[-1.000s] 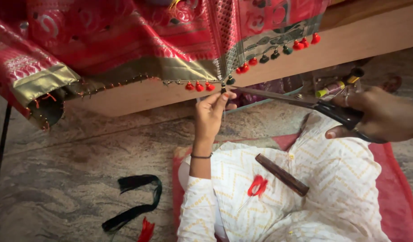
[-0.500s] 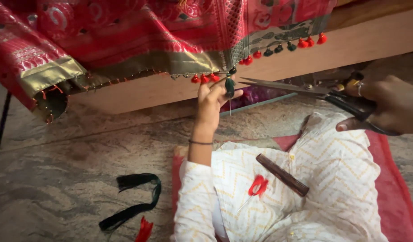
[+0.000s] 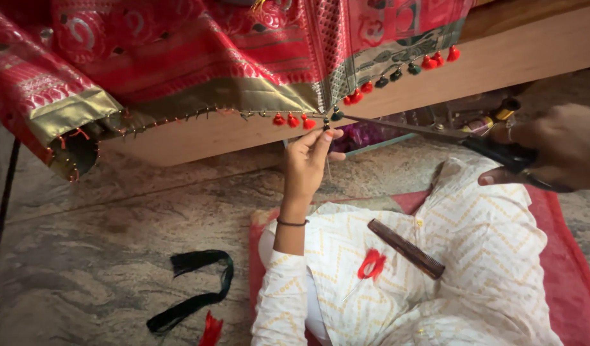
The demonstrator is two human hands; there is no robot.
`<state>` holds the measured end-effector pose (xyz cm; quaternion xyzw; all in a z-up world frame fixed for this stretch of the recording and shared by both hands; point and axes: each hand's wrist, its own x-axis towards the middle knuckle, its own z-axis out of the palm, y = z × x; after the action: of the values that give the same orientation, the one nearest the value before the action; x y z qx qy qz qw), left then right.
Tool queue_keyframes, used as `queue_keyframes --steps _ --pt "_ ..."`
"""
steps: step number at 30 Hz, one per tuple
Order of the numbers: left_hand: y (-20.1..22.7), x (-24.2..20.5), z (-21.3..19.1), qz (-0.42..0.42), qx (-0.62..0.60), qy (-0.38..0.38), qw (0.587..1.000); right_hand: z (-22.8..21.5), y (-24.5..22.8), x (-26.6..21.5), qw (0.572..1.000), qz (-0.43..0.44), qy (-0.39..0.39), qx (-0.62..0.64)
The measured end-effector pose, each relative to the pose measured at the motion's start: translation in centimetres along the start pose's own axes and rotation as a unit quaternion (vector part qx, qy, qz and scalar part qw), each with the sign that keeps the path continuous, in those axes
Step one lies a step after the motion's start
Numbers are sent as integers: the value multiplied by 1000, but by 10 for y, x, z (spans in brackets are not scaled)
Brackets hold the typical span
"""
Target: Attaching and securing tassels to the edge of a red saree.
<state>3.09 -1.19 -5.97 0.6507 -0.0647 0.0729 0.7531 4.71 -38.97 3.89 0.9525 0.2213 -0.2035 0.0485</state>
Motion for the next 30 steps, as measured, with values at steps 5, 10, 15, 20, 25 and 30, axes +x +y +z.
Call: queue_keyframes --steps 5,10,15,20,25,30 --pt "14 -13 4 -8 -8 4 1000 -3 1 3 989 -61 95 -95" --pt "6 -19 8 -7 -34 12 999 -5 -6 10 997 -34 54 -33" --pt "13 -22 14 -18 -25 27 999 -21 -20 19 992 -83 43 -87" --pt "8 -23 12 -1 -15 37 999 -39 -40 21 989 -18 -22 -147" --pt "2 -19 11 -30 -37 55 997 -43 -40 23 991 -69 29 -114" --pt "1 -18 15 -18 -61 69 996 -41 -40 26 993 -56 -10 -101"
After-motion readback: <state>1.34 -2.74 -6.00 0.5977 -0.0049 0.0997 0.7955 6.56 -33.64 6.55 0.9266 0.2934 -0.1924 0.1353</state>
